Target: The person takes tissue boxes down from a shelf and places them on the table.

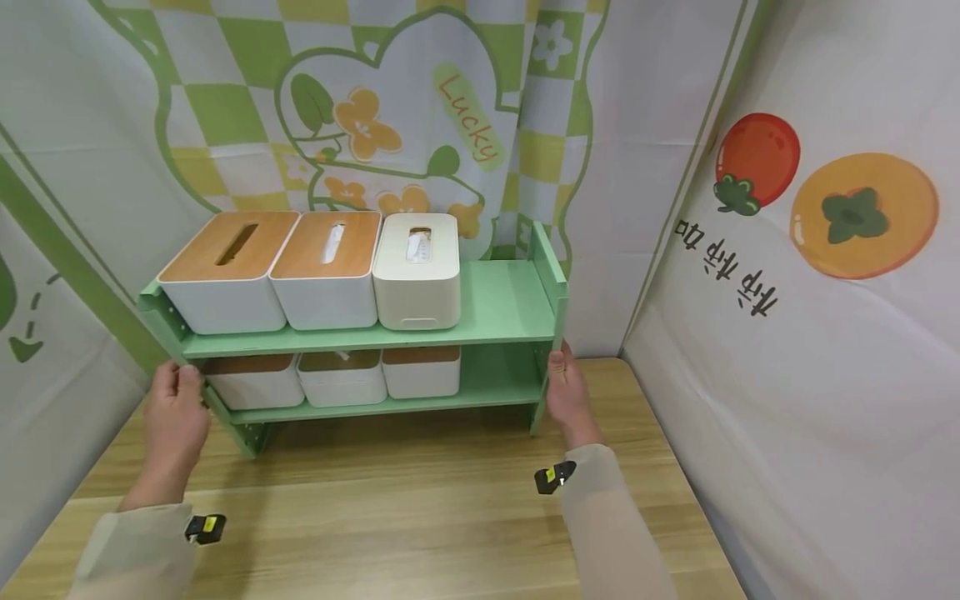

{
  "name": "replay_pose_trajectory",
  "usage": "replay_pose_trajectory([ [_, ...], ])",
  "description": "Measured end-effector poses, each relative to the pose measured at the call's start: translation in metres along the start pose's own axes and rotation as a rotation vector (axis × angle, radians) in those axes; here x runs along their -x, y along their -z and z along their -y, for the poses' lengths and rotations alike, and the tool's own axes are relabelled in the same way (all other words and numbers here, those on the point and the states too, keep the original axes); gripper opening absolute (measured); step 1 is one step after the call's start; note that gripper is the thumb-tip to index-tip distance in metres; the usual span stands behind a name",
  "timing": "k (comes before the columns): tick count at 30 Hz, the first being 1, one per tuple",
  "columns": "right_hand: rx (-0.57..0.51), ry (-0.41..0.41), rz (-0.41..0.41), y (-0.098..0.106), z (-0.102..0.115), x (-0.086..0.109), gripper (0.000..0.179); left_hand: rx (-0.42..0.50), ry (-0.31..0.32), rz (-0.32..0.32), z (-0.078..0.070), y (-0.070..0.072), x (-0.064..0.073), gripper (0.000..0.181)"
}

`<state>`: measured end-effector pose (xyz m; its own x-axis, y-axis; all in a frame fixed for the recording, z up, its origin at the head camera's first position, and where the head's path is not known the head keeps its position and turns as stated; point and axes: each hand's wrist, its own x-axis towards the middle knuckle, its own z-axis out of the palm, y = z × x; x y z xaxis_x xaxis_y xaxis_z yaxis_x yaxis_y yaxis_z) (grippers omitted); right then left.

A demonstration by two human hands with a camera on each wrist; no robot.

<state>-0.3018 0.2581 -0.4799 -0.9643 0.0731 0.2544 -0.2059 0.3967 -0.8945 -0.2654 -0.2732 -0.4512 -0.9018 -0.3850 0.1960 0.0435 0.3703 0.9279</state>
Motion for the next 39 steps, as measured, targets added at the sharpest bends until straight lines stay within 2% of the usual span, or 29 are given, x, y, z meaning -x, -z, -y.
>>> replay_pose_trajectory([
  [1,-0.001,0.002,0.000,0.000,0.007,0.003,0.066,0.032,0.004,0.008,-0.001,0.001,-0.001,0.058],
  [3,-0.006,0.025,-0.007,0.000,0.007,0.003,0.064,0.093,-0.003,0.026,-0.004,0.002,-0.003,0.057],
  [6,-0.016,0.020,-0.002,-0.001,0.008,0.002,0.060,0.139,-0.043,0.068,-0.011,0.009,-0.007,0.060],
  [10,-0.021,0.010,0.011,-0.001,-0.001,-0.002,0.057,0.096,-0.115,0.100,-0.024,0.017,-0.014,0.066],
  [13,-0.015,0.021,0.007,-0.001,-0.003,-0.002,0.056,0.119,-0.158,0.054,-0.038,0.017,-0.020,0.061],
  [16,0.000,0.039,-0.008,-0.001,-0.003,0.000,0.058,0.165,-0.229,0.004,-0.054,0.018,-0.030,0.058],
  [18,0.009,0.047,-0.016,-0.001,-0.003,0.000,0.061,0.200,-0.265,-0.001,-0.064,0.021,-0.038,0.057],
  [19,0.011,0.053,-0.018,-0.001,-0.004,0.000,0.062,0.245,-0.278,-0.001,-0.069,0.023,-0.042,0.056],
  [21,0.014,0.062,-0.021,-0.001,-0.004,-0.001,0.064,0.255,-0.298,0.003,-0.077,0.026,-0.049,0.056],
  [24,0.016,0.059,-0.023,-0.001,-0.004,-0.001,0.066,0.375,-0.273,0.036,-0.086,0.031,-0.056,0.054],
  [28,0.012,0.044,-0.027,-0.002,-0.003,0.000,0.067,0.434,-0.226,0.080,-0.093,0.034,-0.062,0.053],
  [33,0.009,0.055,-0.044,-0.002,-0.003,0.000,0.064,0.373,-0.210,0.115,-0.097,0.035,-0.066,0.054],
  [39,0.015,0.074,-0.046,-0.002,-0.004,0.000,0.063,0.410,-0.203,0.123,-0.098,0.029,-0.069,0.056],
])
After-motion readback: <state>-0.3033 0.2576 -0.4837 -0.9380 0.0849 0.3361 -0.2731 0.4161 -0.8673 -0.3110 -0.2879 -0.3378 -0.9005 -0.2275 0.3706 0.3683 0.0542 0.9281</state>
